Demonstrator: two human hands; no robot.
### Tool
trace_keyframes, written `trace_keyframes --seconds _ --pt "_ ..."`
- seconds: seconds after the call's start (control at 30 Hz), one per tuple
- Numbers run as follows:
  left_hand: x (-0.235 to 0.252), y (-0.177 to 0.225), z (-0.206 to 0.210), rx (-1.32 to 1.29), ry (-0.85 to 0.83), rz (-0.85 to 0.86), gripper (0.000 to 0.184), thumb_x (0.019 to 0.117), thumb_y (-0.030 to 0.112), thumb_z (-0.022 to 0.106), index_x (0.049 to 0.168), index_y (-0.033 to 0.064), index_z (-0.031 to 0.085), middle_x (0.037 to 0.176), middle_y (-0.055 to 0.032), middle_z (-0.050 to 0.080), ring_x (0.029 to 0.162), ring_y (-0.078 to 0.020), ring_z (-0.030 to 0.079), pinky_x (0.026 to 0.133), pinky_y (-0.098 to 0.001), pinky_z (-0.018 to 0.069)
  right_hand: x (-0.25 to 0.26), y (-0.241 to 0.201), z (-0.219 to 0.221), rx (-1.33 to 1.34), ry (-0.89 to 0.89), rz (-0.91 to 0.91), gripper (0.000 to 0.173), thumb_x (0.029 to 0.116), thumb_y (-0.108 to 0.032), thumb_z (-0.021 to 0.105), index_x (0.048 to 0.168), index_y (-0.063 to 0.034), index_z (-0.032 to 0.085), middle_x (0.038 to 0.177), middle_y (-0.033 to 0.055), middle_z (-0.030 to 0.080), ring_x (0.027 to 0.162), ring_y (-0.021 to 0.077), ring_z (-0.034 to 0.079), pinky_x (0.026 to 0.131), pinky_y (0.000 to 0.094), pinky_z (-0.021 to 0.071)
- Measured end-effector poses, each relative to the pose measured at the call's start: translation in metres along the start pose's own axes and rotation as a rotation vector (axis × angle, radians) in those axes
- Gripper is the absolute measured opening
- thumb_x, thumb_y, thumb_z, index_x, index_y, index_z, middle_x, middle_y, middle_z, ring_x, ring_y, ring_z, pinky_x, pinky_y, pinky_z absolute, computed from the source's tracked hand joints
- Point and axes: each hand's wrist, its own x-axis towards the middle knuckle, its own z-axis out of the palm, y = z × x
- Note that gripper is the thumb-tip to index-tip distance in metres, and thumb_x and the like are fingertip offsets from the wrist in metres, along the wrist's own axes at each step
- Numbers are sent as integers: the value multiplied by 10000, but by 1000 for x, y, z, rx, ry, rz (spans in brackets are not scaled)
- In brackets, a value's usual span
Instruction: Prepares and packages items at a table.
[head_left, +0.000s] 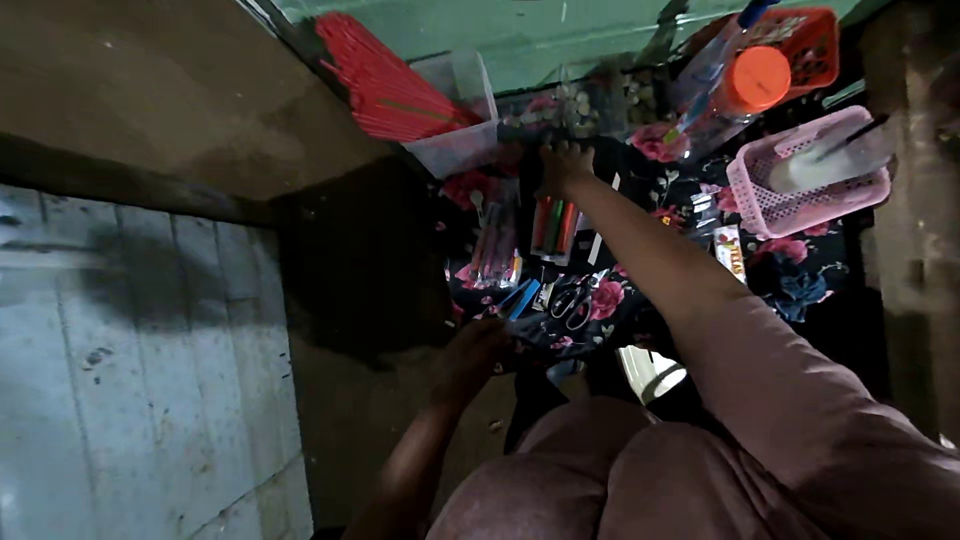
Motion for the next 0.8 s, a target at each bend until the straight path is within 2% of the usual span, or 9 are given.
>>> trace_keyframes --seconds 0.07,0.13,0.27,0.33,0.4,0.47,0.57,0.67,0.8 --pt "9 0 4 2 -45 -35 117 967 83 644 965 4 730 1045 -182 719 978 -258 702 907 -311 559 7 4 0 76 5 24 904 822 -312 838 1549 -29 382 1492 339 430 1374 545 402 1068 771 272" --pt "21 -3 10 -26 -69 -78 121 945 46 650 958 -40 734 1079 -203 716 992 -288 708 898 -355 575 8 5 -3 150 15 22 740 856 -285 791 1466 -12 475 1458 300 482 1345 501 459 1050 747 312" --pt "42 -15 21 -56 -6 5 118 944 37 653 974 -52 724 1089 -205 708 1010 -280 704 910 -358 578 -18 5 -19 368 99 -124 510 884 -202 772 1312 17 602 1386 295 524 1236 433 572 1016 595 481" --pt "56 -9 16 -52 -1 49 124 941 42 660 987 -44 736 1090 -199 715 1026 -283 706 937 -371 572 -55 7 -41 451 178 -201 552 905 -214 772 1354 29 562 1377 297 540 1256 429 561 1056 568 462" --pt "72 0 9 -28 3 79 149 954 74 654 1002 -29 751 1088 -181 720 1017 -270 706 934 -359 567 -111 12 -69 499 303 -233 517 960 -274 723 1344 37 570 1294 272 619 1183 397 622 1026 544 489" --pt "88 13 3 -3 30 133 167 969 101 650 994 -21 760 1077 -174 723 998 -270 709 921 -357 572 -174 24 -91 603 510 -287 430 965 -272 707 1240 42 605 1124 208 676 988 265 683 898 441 553" --pt "111 38 -7 -37 4 227 154 981 95 650 1004 -18 753 1078 -169 713 1002 -256 698 936 -348 558 -253 42 -98 928 796 -443 276 922 -155 713 1111 -14 570 955 -1 663 793 43 669 730 266 605" --pt "130 61 -12 -71 -52 344 157 981 105 649 1021 5 762 1077 -171 708 990 -254 702 908 -341 571 -298 56 -85 1097 897 -547 260 906 -97 715 1100 -105 542 961 -99 663 796 16 673 716 256 617" --pt "145 81 -13 -91 -79 497 159 985 132 647 1020 55 781 1017 -168 715 953 -249 699 880 -326 567 -331 66 -66 1071 969 -502 267 898 -90 715 1100 -114 543 972 -107 672 826 5 670 743 240 604"
